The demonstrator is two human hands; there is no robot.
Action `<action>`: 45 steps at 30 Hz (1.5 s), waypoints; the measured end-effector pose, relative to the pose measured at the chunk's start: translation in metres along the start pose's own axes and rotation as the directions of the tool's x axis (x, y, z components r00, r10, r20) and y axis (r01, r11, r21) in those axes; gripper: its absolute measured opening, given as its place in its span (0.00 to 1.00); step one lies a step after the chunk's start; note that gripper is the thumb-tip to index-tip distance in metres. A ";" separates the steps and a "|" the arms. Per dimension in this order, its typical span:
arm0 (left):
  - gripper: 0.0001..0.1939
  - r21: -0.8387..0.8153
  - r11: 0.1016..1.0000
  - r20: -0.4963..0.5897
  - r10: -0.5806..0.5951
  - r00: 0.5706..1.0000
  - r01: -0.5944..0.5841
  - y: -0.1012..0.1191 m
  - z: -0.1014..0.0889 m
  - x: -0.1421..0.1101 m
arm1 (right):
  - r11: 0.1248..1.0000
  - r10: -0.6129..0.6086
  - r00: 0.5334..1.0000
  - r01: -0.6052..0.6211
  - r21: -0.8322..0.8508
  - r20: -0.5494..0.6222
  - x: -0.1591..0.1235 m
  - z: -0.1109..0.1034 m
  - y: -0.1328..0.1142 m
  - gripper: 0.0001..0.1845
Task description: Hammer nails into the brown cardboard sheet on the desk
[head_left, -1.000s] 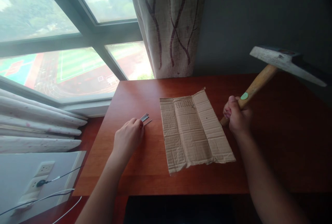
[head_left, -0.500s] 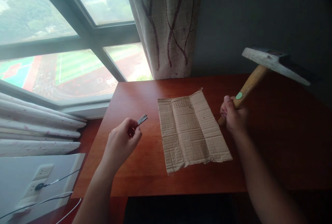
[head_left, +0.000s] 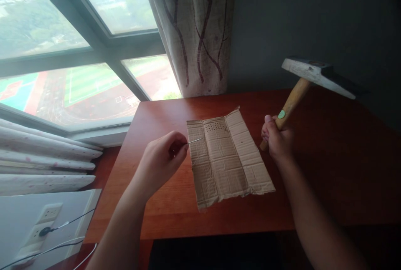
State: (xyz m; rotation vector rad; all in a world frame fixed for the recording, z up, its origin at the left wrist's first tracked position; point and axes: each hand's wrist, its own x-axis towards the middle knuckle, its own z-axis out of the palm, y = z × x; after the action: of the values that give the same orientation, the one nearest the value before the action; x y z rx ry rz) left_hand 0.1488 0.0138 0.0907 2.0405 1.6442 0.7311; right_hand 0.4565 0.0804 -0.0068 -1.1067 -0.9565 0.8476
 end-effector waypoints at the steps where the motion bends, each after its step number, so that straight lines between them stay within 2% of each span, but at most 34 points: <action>1: 0.05 0.003 1.000 0.021 0.014 1.000 -0.014 0.003 0.001 0.003 | 1.000 0.005 1.000 -0.005 0.000 0.000 0.000 0.000 -0.001 0.30; 5: 0.03 -0.004 0.999 0.050 0.048 0.998 -0.048 0.012 0.006 0.014 | 1.000 0.017 1.000 -0.017 -0.005 -0.001 -0.002 0.002 -0.005 0.30; 15: 0.02 -0.058 0.993 0.018 0.100 0.995 -0.099 0.025 0.013 0.030 | 0.999 0.036 0.999 -0.036 0.036 -0.006 -0.001 0.005 -0.008 0.31; 20: 0.01 -0.192 0.975 -0.006 0.109 0.994 -0.109 0.023 0.021 0.036 | 0.998 0.045 0.999 -0.044 0.035 -0.012 -0.002 0.004 -0.008 0.30; 26: 0.04 -0.372 0.925 -0.027 0.073 0.997 -0.078 0.026 0.043 0.056 | 0.998 0.053 0.998 -0.053 0.030 -0.013 -0.002 0.006 -0.010 0.30; 33: 0.04 -0.243 0.947 -0.117 0.187 0.975 -0.210 0.031 0.062 0.077 | 0.999 0.047 0.999 -0.046 0.011 -0.003 -0.001 0.006 -0.013 0.31; 45: 0.04 -0.192 0.955 -0.136 0.201 0.970 -0.225 0.024 0.071 0.079 | 0.999 0.041 0.999 -0.041 -0.025 -0.008 -0.001 0.005 -0.011 0.30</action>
State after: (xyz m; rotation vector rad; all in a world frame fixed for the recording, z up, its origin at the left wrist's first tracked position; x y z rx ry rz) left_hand 0.2247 0.0857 0.0618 2.0774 1.3528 1.0664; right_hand 0.4522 0.0790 0.0049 -1.1535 -0.9427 0.8660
